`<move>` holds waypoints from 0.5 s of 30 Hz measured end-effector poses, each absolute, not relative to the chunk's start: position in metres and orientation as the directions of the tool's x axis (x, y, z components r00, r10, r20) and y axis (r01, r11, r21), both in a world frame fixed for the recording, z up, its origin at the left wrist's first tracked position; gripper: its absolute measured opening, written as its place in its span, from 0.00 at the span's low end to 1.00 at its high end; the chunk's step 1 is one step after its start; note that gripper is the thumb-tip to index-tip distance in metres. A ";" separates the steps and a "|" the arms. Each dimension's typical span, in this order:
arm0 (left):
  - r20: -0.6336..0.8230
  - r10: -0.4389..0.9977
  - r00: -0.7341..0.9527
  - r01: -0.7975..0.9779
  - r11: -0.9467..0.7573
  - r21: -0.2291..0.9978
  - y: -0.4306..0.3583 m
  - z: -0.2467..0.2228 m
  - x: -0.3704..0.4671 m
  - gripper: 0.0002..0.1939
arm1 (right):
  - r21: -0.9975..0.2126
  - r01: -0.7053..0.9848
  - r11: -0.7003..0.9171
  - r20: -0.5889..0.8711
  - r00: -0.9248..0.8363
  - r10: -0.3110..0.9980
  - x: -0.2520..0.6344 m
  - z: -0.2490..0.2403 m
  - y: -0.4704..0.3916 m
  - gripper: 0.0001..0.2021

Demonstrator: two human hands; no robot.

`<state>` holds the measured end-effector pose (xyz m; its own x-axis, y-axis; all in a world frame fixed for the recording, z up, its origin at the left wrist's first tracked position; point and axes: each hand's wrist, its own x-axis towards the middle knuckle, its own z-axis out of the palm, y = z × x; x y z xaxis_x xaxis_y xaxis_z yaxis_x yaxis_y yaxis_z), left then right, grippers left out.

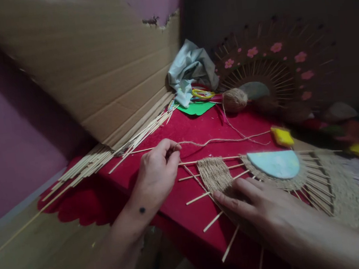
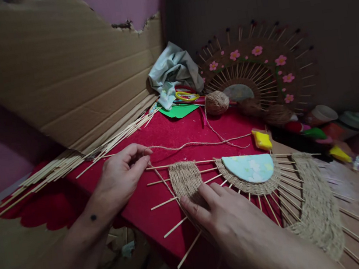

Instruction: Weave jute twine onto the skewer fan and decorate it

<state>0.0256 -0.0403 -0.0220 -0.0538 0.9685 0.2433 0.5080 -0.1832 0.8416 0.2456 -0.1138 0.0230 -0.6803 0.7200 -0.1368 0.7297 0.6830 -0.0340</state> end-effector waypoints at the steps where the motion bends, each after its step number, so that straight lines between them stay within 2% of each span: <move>1: 0.243 0.969 -0.055 0.505 -0.183 0.844 -0.040 -0.022 0.026 0.06 | -0.034 0.726 0.686 -0.132 -0.684 0.717 0.246 0.023 -0.114 0.24; 10: 0.224 0.973 -0.054 0.501 -0.168 0.849 -0.039 -0.021 0.026 0.06 | -0.067 0.727 0.684 -0.099 -0.687 0.720 0.246 0.025 -0.114 0.22; 15: 0.227 0.973 -0.044 0.506 -0.174 0.844 -0.040 -0.022 0.025 0.07 | -0.145 0.711 0.689 -0.030 -0.699 0.715 0.247 0.029 -0.113 0.18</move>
